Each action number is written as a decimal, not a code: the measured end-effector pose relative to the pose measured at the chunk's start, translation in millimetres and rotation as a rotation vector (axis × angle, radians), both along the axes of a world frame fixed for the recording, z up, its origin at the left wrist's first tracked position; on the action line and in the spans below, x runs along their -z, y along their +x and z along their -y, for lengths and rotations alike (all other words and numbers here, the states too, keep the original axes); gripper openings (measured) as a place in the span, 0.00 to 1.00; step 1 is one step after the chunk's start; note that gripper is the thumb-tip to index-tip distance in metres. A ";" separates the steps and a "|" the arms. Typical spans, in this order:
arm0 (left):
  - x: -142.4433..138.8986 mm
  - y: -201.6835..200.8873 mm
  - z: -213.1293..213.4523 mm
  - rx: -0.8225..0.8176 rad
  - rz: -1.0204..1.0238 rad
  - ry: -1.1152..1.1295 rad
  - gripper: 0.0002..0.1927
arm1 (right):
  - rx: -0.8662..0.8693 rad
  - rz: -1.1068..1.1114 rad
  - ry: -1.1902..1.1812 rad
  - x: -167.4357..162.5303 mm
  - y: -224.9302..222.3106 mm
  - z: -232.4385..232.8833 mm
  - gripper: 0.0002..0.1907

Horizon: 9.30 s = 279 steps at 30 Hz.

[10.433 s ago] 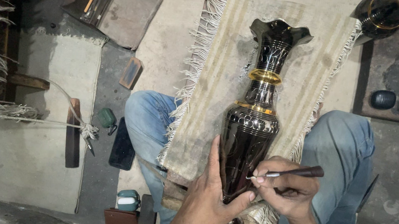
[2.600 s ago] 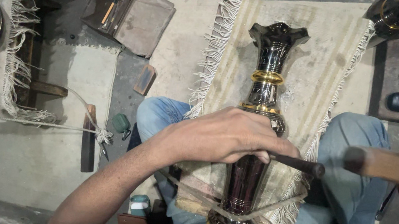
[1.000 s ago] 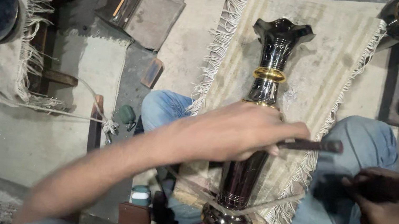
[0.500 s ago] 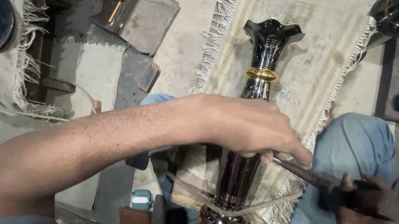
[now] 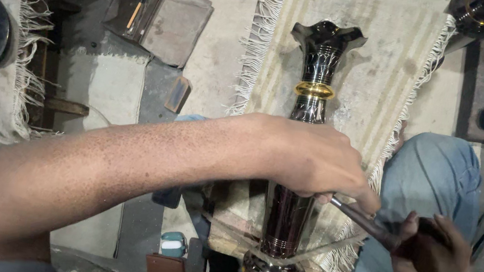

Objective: The person sits on the floor holding a dark metal vase steady with one hand and engraves decorative patterns into its surface using a chisel, tapping the chisel with a wooden mallet. The person repositions the chisel around the vase body to continue the pattern work.

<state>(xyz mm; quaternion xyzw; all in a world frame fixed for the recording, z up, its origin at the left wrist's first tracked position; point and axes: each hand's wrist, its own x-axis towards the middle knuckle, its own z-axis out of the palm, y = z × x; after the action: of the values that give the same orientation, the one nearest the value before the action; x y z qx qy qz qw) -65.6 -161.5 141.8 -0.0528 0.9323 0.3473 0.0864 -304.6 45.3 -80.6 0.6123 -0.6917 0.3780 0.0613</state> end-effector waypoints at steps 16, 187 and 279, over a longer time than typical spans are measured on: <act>2.4 -11.6 -6.1 0.090 0.050 -0.098 0.23 | -0.134 0.274 0.006 -48.0 25.5 2.5 0.13; 14.2 46.2 -25.4 -0.284 -0.247 0.018 0.34 | -0.171 0.164 0.181 -58.8 -48.2 20.2 0.11; 12.3 29.9 -16.5 -0.238 -0.266 0.040 0.30 | -0.328 0.875 0.273 -68.2 -8.8 1.3 0.15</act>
<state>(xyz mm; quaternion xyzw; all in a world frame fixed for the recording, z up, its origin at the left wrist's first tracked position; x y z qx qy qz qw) -35.7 -144.9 129.5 -0.1144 0.9155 0.3777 -0.0784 -313.4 44.0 -12.4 0.4994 -0.5902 0.5103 -0.3766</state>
